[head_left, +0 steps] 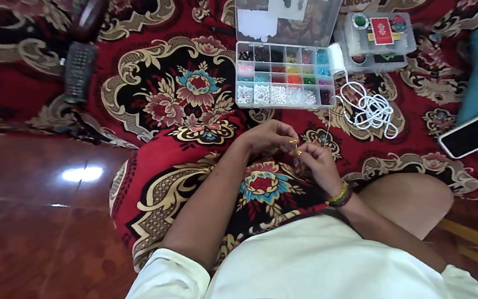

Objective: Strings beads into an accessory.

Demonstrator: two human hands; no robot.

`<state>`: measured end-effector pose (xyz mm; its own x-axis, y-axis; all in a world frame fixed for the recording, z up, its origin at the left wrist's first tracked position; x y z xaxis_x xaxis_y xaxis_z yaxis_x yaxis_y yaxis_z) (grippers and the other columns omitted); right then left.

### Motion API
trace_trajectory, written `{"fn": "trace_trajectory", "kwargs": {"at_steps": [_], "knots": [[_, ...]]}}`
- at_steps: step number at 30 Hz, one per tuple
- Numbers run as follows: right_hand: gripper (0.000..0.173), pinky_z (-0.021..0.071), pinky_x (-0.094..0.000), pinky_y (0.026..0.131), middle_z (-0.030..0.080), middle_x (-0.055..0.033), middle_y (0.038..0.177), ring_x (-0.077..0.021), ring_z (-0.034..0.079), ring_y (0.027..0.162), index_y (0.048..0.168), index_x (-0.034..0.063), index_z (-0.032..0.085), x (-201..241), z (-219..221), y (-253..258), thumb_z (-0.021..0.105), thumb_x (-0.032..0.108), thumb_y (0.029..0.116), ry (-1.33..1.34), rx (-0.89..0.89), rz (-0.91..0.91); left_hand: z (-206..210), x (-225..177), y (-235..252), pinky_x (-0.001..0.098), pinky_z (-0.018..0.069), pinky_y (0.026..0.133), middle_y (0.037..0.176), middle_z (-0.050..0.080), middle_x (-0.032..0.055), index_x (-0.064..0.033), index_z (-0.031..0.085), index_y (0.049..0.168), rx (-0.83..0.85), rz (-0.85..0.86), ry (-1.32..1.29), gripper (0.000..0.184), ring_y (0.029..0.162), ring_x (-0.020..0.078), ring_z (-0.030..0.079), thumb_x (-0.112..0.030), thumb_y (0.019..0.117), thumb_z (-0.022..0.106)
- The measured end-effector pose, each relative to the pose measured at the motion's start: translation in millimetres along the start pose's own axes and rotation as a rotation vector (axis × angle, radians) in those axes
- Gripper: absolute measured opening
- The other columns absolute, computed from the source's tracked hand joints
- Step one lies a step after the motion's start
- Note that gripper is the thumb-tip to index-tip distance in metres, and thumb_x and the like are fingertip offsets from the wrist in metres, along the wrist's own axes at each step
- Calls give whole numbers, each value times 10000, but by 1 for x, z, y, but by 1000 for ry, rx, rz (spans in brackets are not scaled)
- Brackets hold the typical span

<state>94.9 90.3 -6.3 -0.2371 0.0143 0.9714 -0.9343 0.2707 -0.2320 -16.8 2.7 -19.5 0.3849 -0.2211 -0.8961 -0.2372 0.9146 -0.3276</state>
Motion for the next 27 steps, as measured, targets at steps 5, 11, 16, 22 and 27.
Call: {"fn": "trace_trajectory", "kwargs": {"at_steps": [5,11,16,22,27], "knots": [[181,568,-205,603,679,26,730,-38,642,617,972,-2,698,0,1,-1,532,62,1002,29,3,3,1,0,0,217,557,713,764,691,-43,-60,678,885,15,6,20,109,716,33,658,31,909,623],[181,566,-197,593,680,28,726,-33,642,610,956,4,688,1,1,0,525,58,1012,21,-9,7,-2,0,0,210,573,723,787,713,-45,-54,700,910,-17,-23,2,207,728,31,680,-25,1019,527],[171,566,-194,586,686,22,732,-35,643,606,957,4,685,1,1,0,531,49,1017,39,-8,5,-2,-1,0,201,563,698,784,706,-48,-68,694,919,-13,-6,2,141,705,25,664,-3,970,580],[155,573,-196,593,707,10,755,-41,653,610,985,-5,698,1,2,0,556,50,1013,44,-17,23,-1,-2,1,212,562,691,778,685,-51,-76,655,910,-10,28,-20,135,701,33,654,32,944,581],[174,578,-205,595,723,-9,805,-45,660,618,1077,-32,670,-1,2,-1,533,63,1024,58,-15,37,-3,-1,3,204,554,692,783,678,-56,-81,652,914,-3,65,-29,131,712,25,644,15,952,571]]}}
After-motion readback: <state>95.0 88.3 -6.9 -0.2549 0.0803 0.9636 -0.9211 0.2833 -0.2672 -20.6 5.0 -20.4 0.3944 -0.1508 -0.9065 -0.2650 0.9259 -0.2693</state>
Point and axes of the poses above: each hand's wrist, its own y-axis towards the middle knuckle, its own z-axis out of the palm, x = y × z, the point moved 7 cm from there along y, towards the middle knuckle
